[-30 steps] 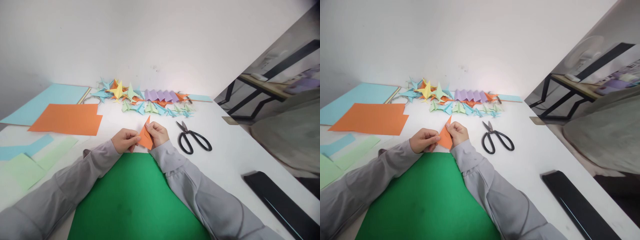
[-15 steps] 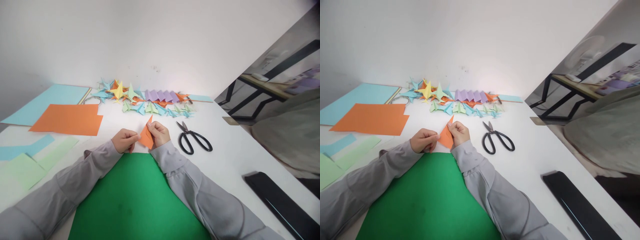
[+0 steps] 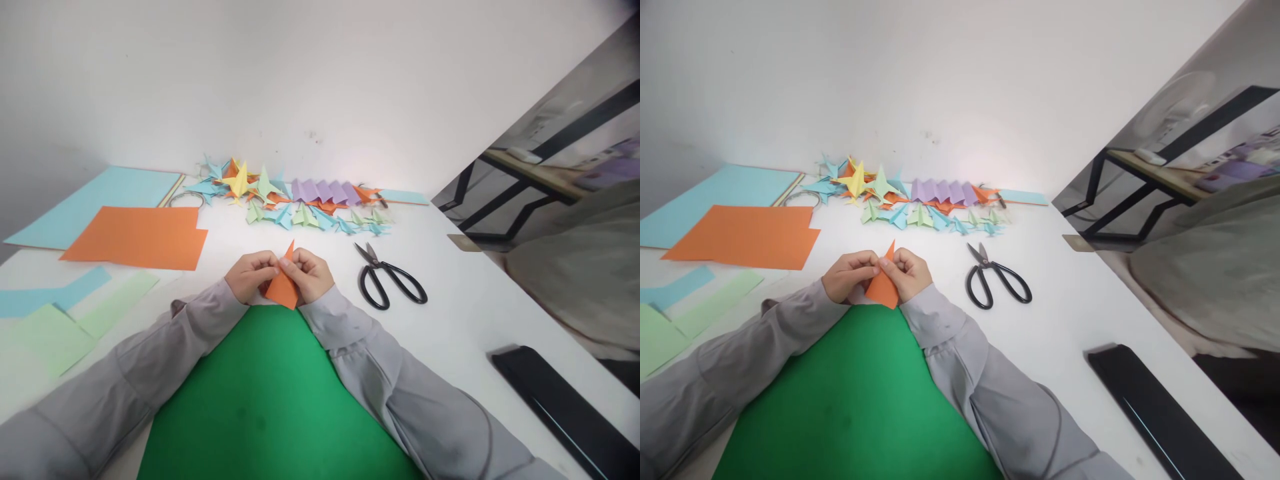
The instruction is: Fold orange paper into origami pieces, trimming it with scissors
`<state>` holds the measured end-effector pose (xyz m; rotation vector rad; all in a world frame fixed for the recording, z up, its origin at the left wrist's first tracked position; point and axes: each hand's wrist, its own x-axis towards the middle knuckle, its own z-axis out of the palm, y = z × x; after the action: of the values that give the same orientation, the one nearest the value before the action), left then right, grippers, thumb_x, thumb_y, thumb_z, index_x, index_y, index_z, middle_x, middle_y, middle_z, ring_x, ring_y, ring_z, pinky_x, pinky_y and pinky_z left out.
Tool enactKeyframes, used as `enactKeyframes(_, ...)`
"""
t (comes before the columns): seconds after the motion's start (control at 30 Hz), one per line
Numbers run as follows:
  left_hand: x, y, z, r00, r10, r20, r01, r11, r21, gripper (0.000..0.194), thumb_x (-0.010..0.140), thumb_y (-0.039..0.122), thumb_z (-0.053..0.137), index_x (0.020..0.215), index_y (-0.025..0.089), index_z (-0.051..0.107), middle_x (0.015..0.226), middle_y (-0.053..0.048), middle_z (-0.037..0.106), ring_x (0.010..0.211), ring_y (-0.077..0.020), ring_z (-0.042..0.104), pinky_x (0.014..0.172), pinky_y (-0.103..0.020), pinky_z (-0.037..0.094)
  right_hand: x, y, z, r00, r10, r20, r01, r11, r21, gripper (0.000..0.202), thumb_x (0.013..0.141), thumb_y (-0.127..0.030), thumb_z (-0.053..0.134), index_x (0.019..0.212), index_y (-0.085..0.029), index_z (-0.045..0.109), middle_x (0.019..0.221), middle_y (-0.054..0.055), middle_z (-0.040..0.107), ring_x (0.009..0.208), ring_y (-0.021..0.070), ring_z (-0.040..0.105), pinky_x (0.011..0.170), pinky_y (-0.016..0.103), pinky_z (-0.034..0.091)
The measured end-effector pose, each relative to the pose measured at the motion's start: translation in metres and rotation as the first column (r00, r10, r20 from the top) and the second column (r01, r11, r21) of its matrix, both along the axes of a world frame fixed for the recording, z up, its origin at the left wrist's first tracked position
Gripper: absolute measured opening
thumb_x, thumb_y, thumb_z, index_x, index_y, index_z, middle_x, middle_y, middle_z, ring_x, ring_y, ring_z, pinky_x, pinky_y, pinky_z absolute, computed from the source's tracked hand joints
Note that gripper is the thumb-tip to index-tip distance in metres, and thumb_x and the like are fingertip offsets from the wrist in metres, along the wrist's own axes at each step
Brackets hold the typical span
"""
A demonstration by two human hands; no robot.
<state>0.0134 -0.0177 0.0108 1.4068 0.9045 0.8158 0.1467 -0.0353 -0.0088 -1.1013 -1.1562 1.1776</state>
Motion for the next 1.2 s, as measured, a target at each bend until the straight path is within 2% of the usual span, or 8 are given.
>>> enactKeyframes(0.17, 0.0, 0.0, 0.0, 0.999, -0.028, -0.033, 0.025, 0.997, -0.069, 0.011, 0.061, 0.025, 0.053, 0.058, 0.016, 0.047, 0.038, 0.005, 0.048, 0.036, -0.0089, 0.047, 0.04, -0.02, 0.035, 0.001, 0.004, -0.005, 0.992, -0.084, -0.09, 0.086, 0.996, 0.017, 0.043, 0.059, -0.051, 0.069, 0.053, -0.02, 0.04, 0.041, -0.009, 0.033, 0.04, 0.0054, 0.027, 0.041, 0.022, 0.019)
enactKeyframes(0.37, 0.0, 0.0, -0.002, 0.998, -0.056, -0.034, 0.054, 0.997, -0.054, 0.01, 0.063, 0.025, 0.051, 0.059, 0.016, 0.046, 0.038, 0.003, 0.052, 0.035, -0.009, 0.047, 0.038, -0.019, 0.036, 0.004, 0.013, -0.016, 0.957, -0.207, -0.204, 0.209, 0.978, -0.012, 0.047, 0.056, -0.053, 0.071, 0.052, -0.02, 0.037, 0.042, -0.009, 0.033, 0.04, 0.0057, 0.028, 0.041, 0.022, 0.022)
enactKeyframes(0.67, -0.003, 0.0, -0.004, 0.998, -0.03, 0.06, 0.034, 0.996, -0.081, 0.013, 0.062, 0.024, 0.053, 0.055, 0.016, 0.047, 0.04, 0.002, 0.052, 0.036, -0.0094, 0.048, 0.038, -0.021, 0.037, 0.009, 0.02, -0.012, 0.898, -0.313, -0.311, 0.302, 0.95, -0.082, 0.053, 0.045, -0.054, 0.076, 0.047, -0.019, 0.036, 0.039, -0.009, 0.036, 0.038, 0.0047, 0.03, 0.039, 0.02, 0.024)
enactKeyframes(0.73, -0.003, 0.001, -0.004, 0.997, 0.01, 0.081, -0.003, 0.997, -0.082, 0.015, 0.064, 0.027, 0.055, 0.058, 0.016, 0.047, 0.042, 0.002, 0.053, 0.036, -0.01, 0.049, 0.038, -0.021, 0.038, 0.009, 0.016, -0.008, 0.938, -0.247, -0.244, 0.229, 0.968, -0.099, 0.049, 0.044, -0.054, 0.075, 0.049, -0.019, 0.041, 0.04, -0.008, 0.041, 0.039, 0.0058, 0.034, 0.039, 0.021, 0.027)
enactKeyframes(0.8, -0.003, 0.001, -0.005, 0.993, 0.051, 0.102, -0.044, 0.997, -0.069, 0.019, 0.066, 0.031, 0.06, 0.065, 0.016, 0.049, 0.045, 0.003, 0.054, 0.036, -0.01, 0.05, 0.037, -0.021, 0.039, 0.007, 0.01, -0.005, 0.994, -0.081, -0.074, 0.077, 0.995, -0.061, 0.042, 0.048, -0.049, 0.076, 0.052, -0.018, 0.049, 0.039, -0.008, 0.041, 0.038, 0.0051, 0.032, 0.039, 0.02, 0.023)
enactKeyframes(0.93, -0.002, 0.003, -0.007, 0.994, 0.051, 0.101, -0.05, 0.999, -0.013, 0.028, 0.061, 0.035, 0.069, 0.07, 0.015, 0.052, 0.047, 0.004, 0.053, 0.036, -0.0085, 0.049, 0.036, -0.02, 0.039, 0.004, 0.0, -0.002, 0.988, 0.112, 0.109, -0.112, 0.994, 0.0, 0.032, 0.049, -0.038, 0.078, 0.056, -0.017, 0.054, 0.039, -0.01, 0.039, 0.038, 0.0044, 0.03, 0.039, 0.02, 0.02)
enactKeyframes(1.1, -0.004, 0.009, -0.007, 0.935, 0.216, 0.282, -0.191, 0.975, -0.116, 0.031, 0.057, 0.035, 0.073, 0.068, 0.015, 0.051, 0.057, 0.003, 0.058, 0.047, -0.0103, 0.056, 0.039, -0.022, 0.048, 0.005, 0.002, -0.005, 0.995, 0.08, 0.063, -0.081, 0.997, 0.019, 0.031, 0.049, -0.034, 0.078, 0.066, -0.018, 0.058, 0.051, -0.005, 0.055, 0.046, 0.0089, 0.046, 0.046, 0.023, 0.035)
enactKeyframes(1.2, -0.005, 0.011, -0.005, 0.881, 0.309, 0.357, -0.253, 0.947, -0.196, 0.033, 0.054, 0.03, 0.075, 0.068, 0.014, 0.05, 0.064, 0.0, 0.063, 0.056, -0.0122, 0.06, 0.044, -0.024, 0.052, 0.007, 0.005, -0.007, 0.999, -0.009, 0.052, 0.006, 0.999, 0.041, 0.027, 0.055, -0.036, 0.075, 0.063, -0.018, 0.057, 0.052, -0.004, 0.055, 0.045, 0.0089, 0.045, 0.045, 0.024, 0.035)
